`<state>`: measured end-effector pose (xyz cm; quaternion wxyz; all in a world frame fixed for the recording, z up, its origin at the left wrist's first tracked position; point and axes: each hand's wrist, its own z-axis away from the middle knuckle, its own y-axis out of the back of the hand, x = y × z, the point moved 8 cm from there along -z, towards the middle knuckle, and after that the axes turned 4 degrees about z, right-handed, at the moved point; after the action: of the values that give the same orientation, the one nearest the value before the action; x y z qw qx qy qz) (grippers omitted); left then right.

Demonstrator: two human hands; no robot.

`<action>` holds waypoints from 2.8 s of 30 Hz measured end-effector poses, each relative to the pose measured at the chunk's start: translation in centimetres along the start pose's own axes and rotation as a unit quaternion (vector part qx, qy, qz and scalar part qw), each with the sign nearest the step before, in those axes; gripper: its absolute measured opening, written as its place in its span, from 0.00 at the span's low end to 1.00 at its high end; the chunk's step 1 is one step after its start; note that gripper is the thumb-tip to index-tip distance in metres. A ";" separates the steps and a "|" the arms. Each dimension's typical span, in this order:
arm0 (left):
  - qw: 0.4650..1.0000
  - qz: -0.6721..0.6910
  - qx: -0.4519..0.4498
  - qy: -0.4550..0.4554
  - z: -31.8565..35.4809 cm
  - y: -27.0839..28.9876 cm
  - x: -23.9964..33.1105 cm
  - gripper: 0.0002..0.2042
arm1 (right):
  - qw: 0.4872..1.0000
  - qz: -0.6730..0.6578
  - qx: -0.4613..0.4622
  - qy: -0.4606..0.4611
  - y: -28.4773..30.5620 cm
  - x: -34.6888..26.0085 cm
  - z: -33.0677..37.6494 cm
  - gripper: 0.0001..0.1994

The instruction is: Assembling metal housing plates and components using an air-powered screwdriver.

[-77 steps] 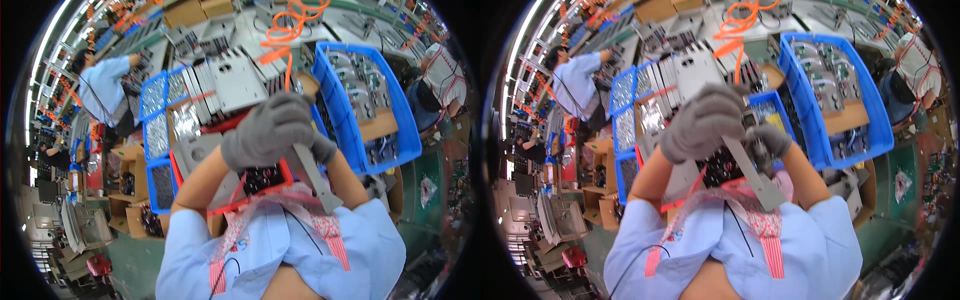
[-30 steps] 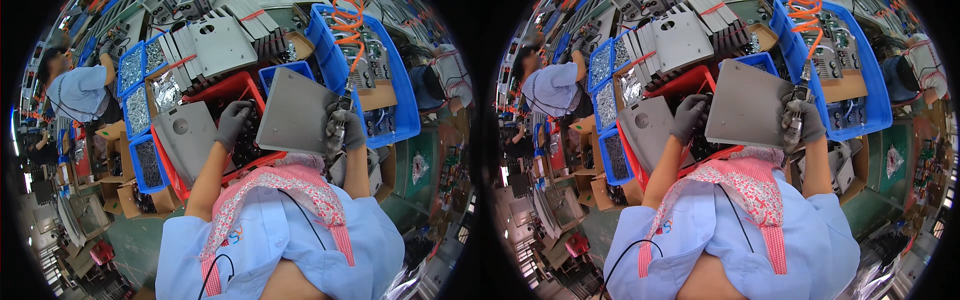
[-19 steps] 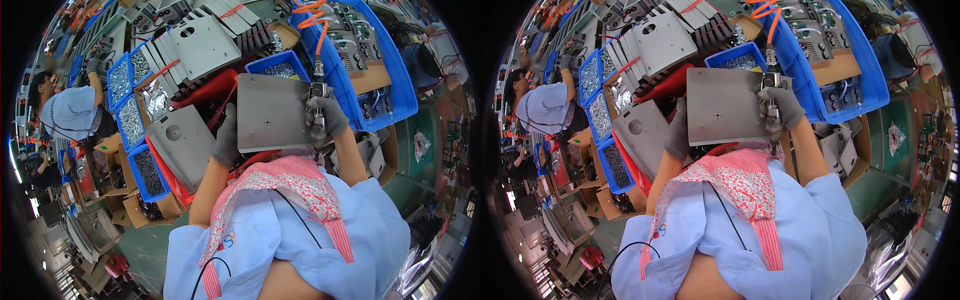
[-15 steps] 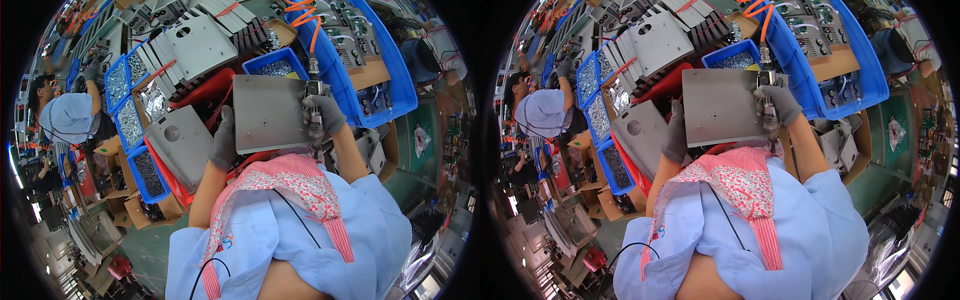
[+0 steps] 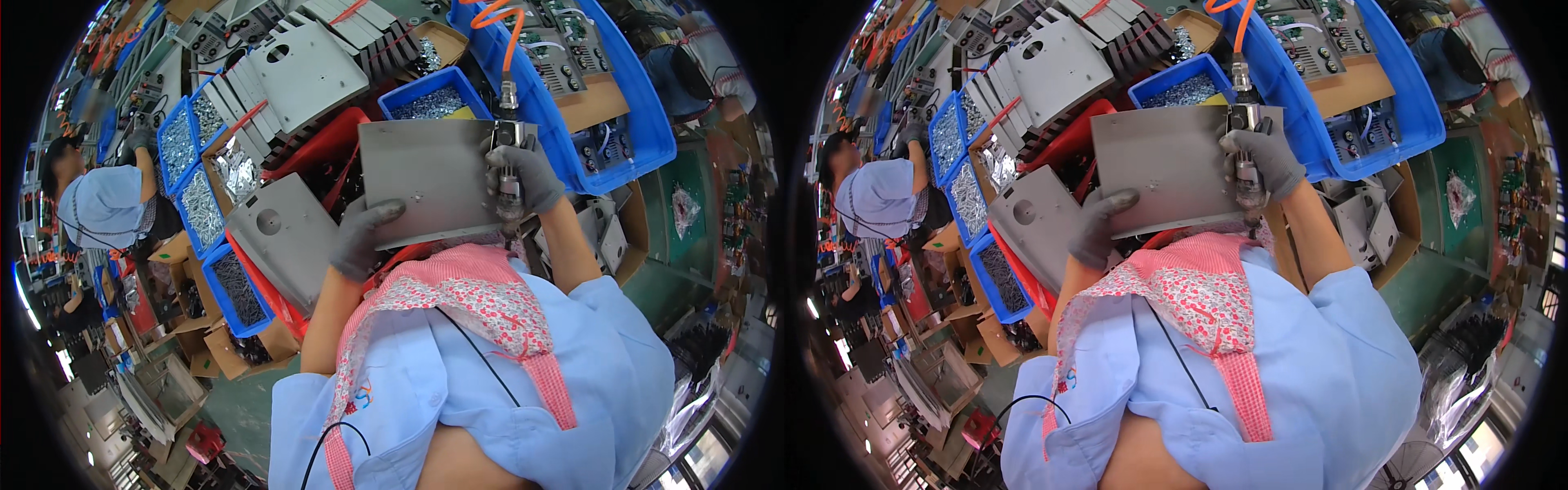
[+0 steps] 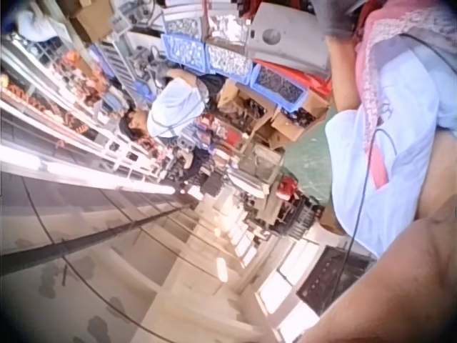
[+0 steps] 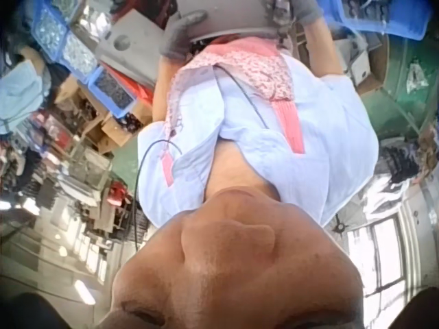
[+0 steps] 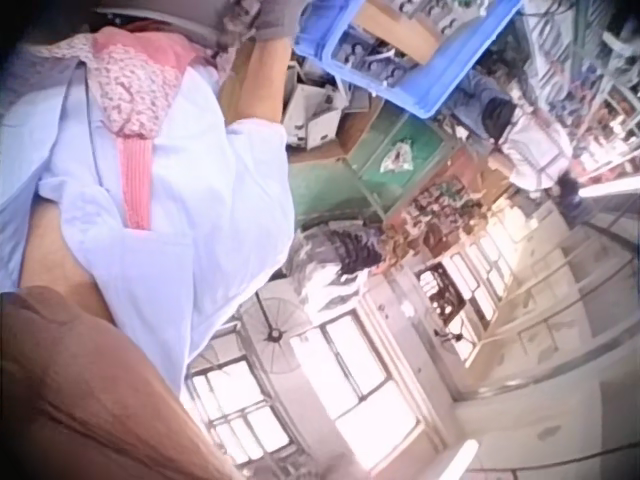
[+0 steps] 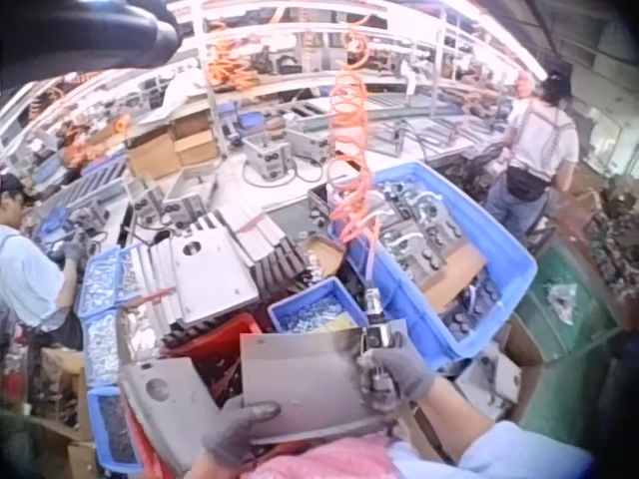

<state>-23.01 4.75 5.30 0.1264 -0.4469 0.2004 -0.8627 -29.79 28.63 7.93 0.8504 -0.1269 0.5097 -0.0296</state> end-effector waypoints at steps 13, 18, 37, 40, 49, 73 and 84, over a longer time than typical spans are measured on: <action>0.947 0.092 0.103 -0.288 4.3 7.0 8.9 0.23 | 0.937 -0.046 0.154 0.311 5.5 -7.4 -0.6 0.05; 0.947 0.186 0.091 -0.246 4.0 7.0 7.4 0.19 | 0.921 -0.078 0.202 0.325 7.5 -2.0 -3.6 0.07; 0.927 0.276 0.218 -0.132 2.6 8.0 3.7 0.09 | 0.925 0.002 0.149 0.350 2.7 2.2 -7.3 0.09; 0.931 0.286 0.190 -0.125 2.2 8.0 3.2 0.09 | 0.926 0.005 0.123 0.357 1.2 2.2 -7.9 0.09; 0.935 0.217 0.243 -0.141 3.0 10.4 1.9 0.07 | 0.929 0.039 0.108 0.353 0.0 4.5 -9.9 0.12; 0.957 0.052 0.219 -0.185 3.6 1.1 4.7 0.16 | 0.871 -0.281 -0.187 0.357 -7.8 -10.4 3.5 0.14; 0.977 0.081 0.169 -0.099 3.1 -2.2 3.1 0.17 | 0.893 -0.237 -0.153 0.350 -8.9 -8.6 4.3 0.19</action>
<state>-22.30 4.76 10.12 0.2887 -0.4845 0.0742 -0.8225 -29.42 22.41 19.45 0.5549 -0.3542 0.7272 -0.1946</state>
